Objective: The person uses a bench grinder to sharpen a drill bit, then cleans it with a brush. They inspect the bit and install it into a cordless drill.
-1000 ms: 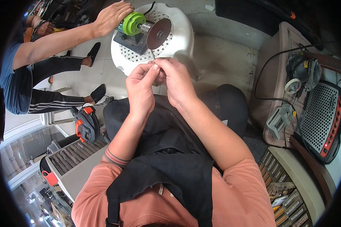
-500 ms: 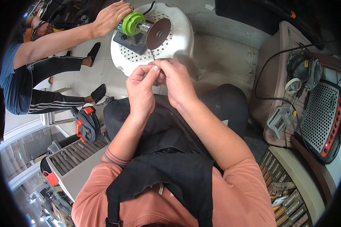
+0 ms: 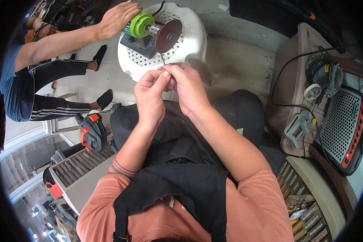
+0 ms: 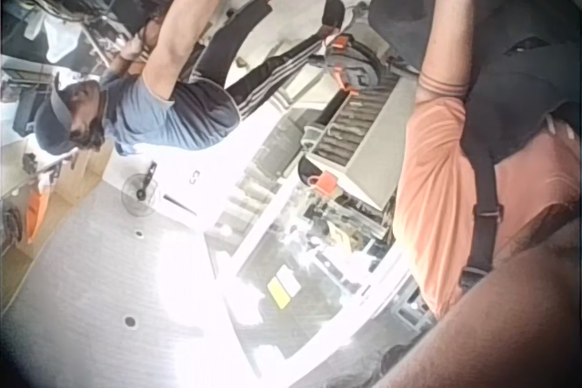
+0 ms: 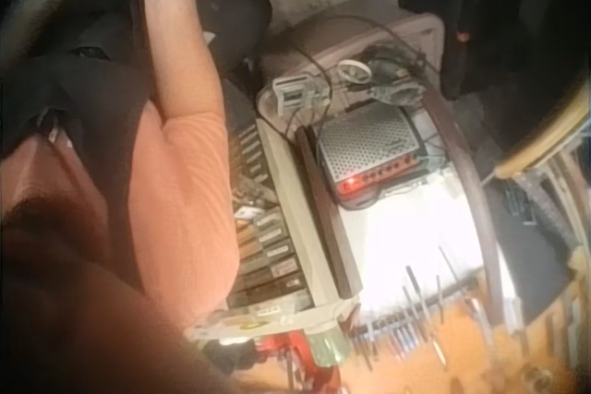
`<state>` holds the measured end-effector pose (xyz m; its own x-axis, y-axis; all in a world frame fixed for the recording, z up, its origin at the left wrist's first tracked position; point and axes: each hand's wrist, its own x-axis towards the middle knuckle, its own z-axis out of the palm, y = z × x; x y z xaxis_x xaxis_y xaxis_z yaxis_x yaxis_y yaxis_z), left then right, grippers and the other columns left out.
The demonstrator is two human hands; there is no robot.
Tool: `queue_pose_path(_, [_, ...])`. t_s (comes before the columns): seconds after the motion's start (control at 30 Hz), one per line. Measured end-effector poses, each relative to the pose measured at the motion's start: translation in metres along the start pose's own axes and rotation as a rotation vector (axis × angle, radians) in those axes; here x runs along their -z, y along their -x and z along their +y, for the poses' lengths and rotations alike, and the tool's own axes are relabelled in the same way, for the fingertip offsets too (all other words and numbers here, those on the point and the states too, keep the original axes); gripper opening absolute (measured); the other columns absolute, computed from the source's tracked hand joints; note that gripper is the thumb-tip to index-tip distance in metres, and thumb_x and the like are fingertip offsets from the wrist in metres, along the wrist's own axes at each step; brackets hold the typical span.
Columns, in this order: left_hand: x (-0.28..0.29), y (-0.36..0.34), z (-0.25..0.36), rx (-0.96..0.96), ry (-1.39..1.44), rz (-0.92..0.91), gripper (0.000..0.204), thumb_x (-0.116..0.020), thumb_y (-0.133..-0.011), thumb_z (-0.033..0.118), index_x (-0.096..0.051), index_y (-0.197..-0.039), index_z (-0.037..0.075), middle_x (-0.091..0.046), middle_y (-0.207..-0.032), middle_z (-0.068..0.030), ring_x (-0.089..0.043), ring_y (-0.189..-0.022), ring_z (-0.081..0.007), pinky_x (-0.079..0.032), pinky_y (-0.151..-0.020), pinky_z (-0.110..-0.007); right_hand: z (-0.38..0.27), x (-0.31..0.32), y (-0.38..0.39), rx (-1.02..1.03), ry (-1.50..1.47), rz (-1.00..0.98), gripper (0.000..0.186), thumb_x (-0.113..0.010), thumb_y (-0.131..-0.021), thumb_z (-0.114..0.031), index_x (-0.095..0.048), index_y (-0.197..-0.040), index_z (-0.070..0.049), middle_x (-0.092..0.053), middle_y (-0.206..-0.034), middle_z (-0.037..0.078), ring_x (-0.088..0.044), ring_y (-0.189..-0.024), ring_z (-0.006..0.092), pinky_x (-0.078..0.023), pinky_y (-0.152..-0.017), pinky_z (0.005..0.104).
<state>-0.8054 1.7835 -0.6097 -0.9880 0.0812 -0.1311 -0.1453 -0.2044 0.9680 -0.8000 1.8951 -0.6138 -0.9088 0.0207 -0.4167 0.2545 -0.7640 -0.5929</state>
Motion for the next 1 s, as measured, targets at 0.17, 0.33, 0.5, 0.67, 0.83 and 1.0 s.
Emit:
queue_pose_path(0.17, [-0.0026, 0.0013, 0.0032, 0.013, 0.015, 0.002, 0.012, -0.069, -0.102, 0.006, -0.07, -0.098, -0.004, -0.072, -0.086, -0.0068, -0.066, -0.078, -0.0104, -0.053, -0.079, -0.025, 0.0001, 0.0002, 0.0005, 0.001, 0.001, 0.005, 0.024, -0.063, -0.1, -0.02, -0.071, -0.103, 0.002, -0.065, -0.085, 0.002, -0.052, -0.072, 0.0083, -0.046, -0.069, 0.0274])
queue_pose_path(0.33, [-0.0004, 0.0009, 0.0008, 0.007, 0.017, -0.003, 0.012, -0.069, -0.103, 0.006, -0.07, -0.098, -0.005, -0.072, -0.086, -0.0069, -0.066, -0.078, -0.0105, -0.054, -0.077, -0.026, 0.0001, -0.0003, 0.0008, -0.006, 0.002, 0.01, 0.023, -0.063, -0.1, -0.019, -0.071, -0.104, 0.002, -0.065, -0.086, 0.002, -0.052, -0.073, 0.0083, -0.045, -0.07, 0.0274])
queue_pose_path(0.5, [-0.001, 0.0014, 0.0009, 0.013, 0.013, 0.005, 0.012, -0.068, -0.103, 0.006, -0.07, -0.098, -0.004, -0.072, -0.086, -0.0069, -0.065, -0.077, -0.0105, -0.054, -0.076, -0.026, 0.0016, 0.0012, 0.0004, -0.003, -0.005, 0.002, 0.023, -0.063, -0.1, -0.019, -0.071, -0.104, 0.003, -0.064, -0.085, 0.002, -0.052, -0.073, 0.0084, -0.045, -0.07, 0.0274])
queue_pose_path(0.67, [-0.0019, 0.0016, 0.0017, 0.014, 0.015, 0.006, 0.011, -0.068, -0.102, 0.006, -0.07, -0.097, -0.004, -0.072, -0.086, -0.0069, -0.065, -0.077, -0.0104, -0.053, -0.076, -0.025, 0.0003, 0.0004, 0.0012, 0.001, -0.009, -0.002, 0.023, -0.064, -0.1, -0.019, -0.07, -0.104, 0.003, -0.064, -0.086, 0.002, -0.052, -0.073, 0.0084, -0.045, -0.069, 0.0274])
queue_pose_path(0.83, [0.0003, 0.0008, 0.0003, 0.0, 0.003, -0.003, 0.012, -0.068, -0.102, 0.006, -0.07, -0.096, -0.004, -0.072, -0.085, -0.0069, -0.065, -0.077, -0.0104, -0.054, -0.076, -0.025, -0.0002, 0.0, 0.0016, -0.006, -0.002, -0.002, 0.023, -0.063, -0.1, -0.019, -0.07, -0.105, 0.002, -0.064, -0.085, 0.001, -0.052, -0.073, 0.008, -0.045, -0.069, 0.0271])
queue_pose_path(1.0, [-0.0002, 0.0012, 0.001, 0.008, 0.003, 0.0, 0.012, -0.068, -0.102, 0.006, -0.07, -0.096, -0.004, -0.072, -0.085, -0.007, -0.065, -0.077, -0.0104, -0.054, -0.076, -0.025, -0.0005, -0.0002, 0.0016, -0.007, 0.004, 0.007, 0.022, -0.063, -0.1, -0.019, -0.07, -0.106, 0.002, -0.063, -0.085, 0.0, -0.051, -0.073, 0.0075, -0.045, -0.069, 0.0269])
